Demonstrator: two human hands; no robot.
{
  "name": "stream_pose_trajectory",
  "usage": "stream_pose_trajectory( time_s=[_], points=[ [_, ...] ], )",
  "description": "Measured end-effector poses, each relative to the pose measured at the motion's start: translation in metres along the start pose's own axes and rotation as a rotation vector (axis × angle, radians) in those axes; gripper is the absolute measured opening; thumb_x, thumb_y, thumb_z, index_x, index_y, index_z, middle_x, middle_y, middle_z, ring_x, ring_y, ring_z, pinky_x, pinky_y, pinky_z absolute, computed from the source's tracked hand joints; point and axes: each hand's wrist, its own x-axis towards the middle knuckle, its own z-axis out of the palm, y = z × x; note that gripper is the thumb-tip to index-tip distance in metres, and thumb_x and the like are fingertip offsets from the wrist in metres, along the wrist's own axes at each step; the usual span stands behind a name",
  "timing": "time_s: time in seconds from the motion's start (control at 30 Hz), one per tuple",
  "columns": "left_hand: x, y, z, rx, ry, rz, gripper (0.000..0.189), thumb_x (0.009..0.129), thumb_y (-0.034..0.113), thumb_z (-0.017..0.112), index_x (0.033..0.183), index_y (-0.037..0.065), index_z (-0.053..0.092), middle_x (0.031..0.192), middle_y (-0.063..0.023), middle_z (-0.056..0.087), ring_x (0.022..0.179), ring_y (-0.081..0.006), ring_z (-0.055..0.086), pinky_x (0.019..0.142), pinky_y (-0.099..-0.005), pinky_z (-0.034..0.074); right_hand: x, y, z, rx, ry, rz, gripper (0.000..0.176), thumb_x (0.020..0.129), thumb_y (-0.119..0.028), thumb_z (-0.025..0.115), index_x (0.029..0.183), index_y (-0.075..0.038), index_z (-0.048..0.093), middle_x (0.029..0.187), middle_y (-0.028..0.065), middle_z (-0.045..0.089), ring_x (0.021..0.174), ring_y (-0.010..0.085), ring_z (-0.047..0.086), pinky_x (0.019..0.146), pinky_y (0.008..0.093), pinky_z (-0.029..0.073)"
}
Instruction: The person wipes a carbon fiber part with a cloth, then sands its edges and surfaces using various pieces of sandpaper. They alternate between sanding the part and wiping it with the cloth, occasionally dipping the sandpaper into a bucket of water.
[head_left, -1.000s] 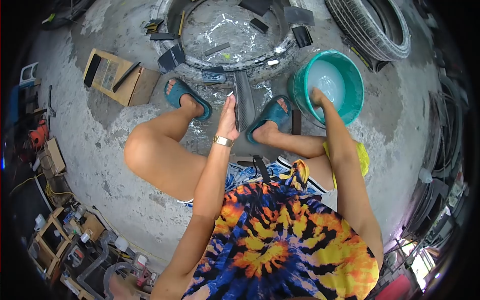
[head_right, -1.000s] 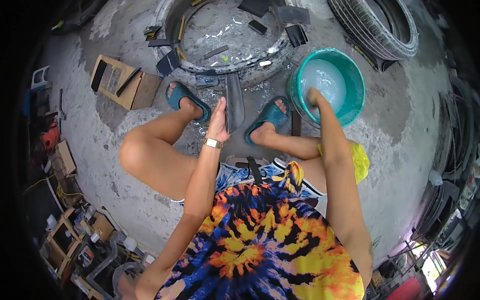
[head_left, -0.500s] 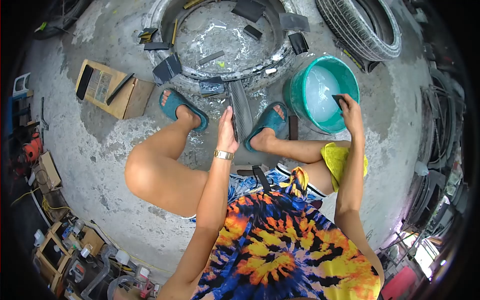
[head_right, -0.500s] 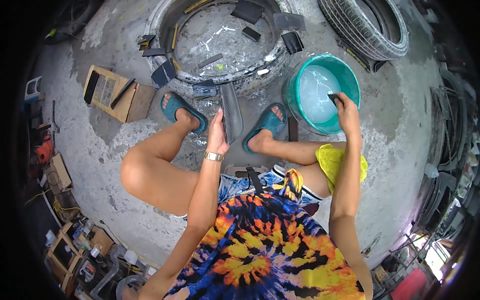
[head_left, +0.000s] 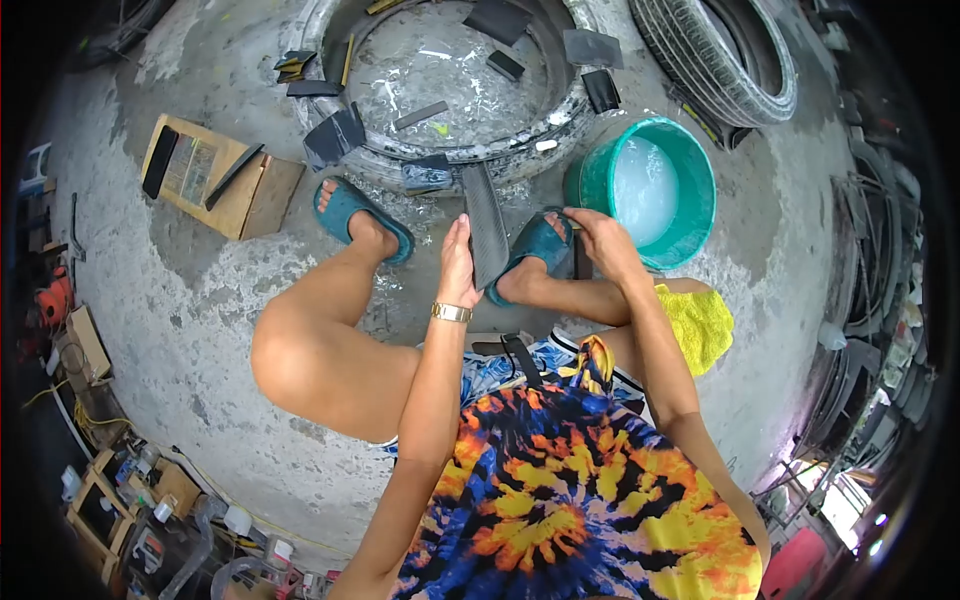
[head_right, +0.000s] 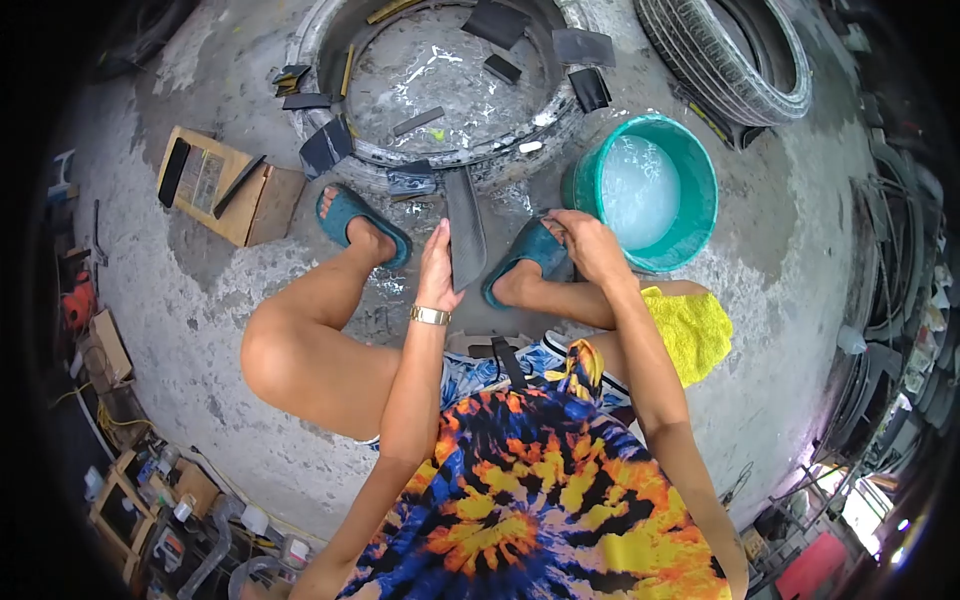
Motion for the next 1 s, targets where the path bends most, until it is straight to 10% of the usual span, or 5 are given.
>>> stream_pose_trajectory(
  time_s=[0.17,1.0],
  points=[
    [0.006,-0.006,-0.008,0.089,0.048,0.045,0.035,0.1,0.033,0.047,0.119,0.004,0.052,0.106,-0.0068,0.063,0.087,-0.0155,0.064,0.076,-0.0292,0.054,-0.01,0.005,0.025,-0.091,0.031,-0.099,0.037,0.082,0.001,0.053,0.118,-0.003,0.06,0.129,0.0161,0.056,0.125,0.034,0.047,0.102,0.0405,0.041],
    [0.006,-0.004,-0.023,0.143,0.108,-0.009,0.041,0.1,0.035,0.048,0.125,0.004,0.05,0.111,-0.0047,0.062,0.096,-0.0121,0.061,0.083,-0.0276,0.051,-0.009,-0.015,0.052,0.153,-0.06,0.034,0.038,0.083,0.0,0.052,0.119,-0.007,0.06,0.121,0.0151,0.059,0.11,0.0361,0.056,0.091,0.0417,0.046]
  ],
)
